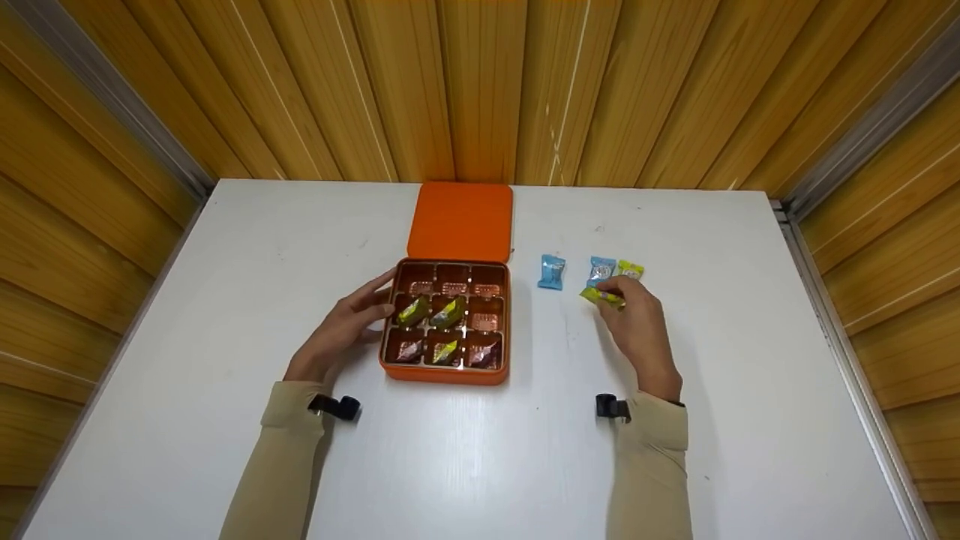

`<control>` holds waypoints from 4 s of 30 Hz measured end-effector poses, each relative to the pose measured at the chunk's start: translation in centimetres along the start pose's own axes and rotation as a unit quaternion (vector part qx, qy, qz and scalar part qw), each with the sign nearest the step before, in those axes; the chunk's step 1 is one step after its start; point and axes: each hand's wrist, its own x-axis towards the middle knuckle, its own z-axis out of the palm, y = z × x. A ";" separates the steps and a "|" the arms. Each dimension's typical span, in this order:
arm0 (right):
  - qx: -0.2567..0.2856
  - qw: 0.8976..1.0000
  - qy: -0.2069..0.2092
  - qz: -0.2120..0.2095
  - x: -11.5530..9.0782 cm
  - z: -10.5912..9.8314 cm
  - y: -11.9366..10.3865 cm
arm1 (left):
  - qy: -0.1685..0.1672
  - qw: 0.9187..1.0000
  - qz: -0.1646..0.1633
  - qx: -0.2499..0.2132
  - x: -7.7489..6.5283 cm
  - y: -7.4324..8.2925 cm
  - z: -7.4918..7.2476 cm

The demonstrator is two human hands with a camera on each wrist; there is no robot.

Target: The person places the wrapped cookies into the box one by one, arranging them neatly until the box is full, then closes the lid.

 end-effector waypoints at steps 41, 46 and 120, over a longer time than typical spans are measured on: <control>0.010 0.990 -0.071 -0.123 3.0 2.6 -5.1 | -0.001 1.000 -0.004 0.019 0.3 0.2 0.0; 0.011 0.987 -0.092 -0.130 3.0 3.0 -5.7 | 0.000 1.000 -0.004 0.020 0.3 0.2 0.0; -0.048 0.924 -0.259 -0.277 3.0 6.9 -10.0 | -0.011 1.000 0.000 0.008 0.2 0.0 -0.2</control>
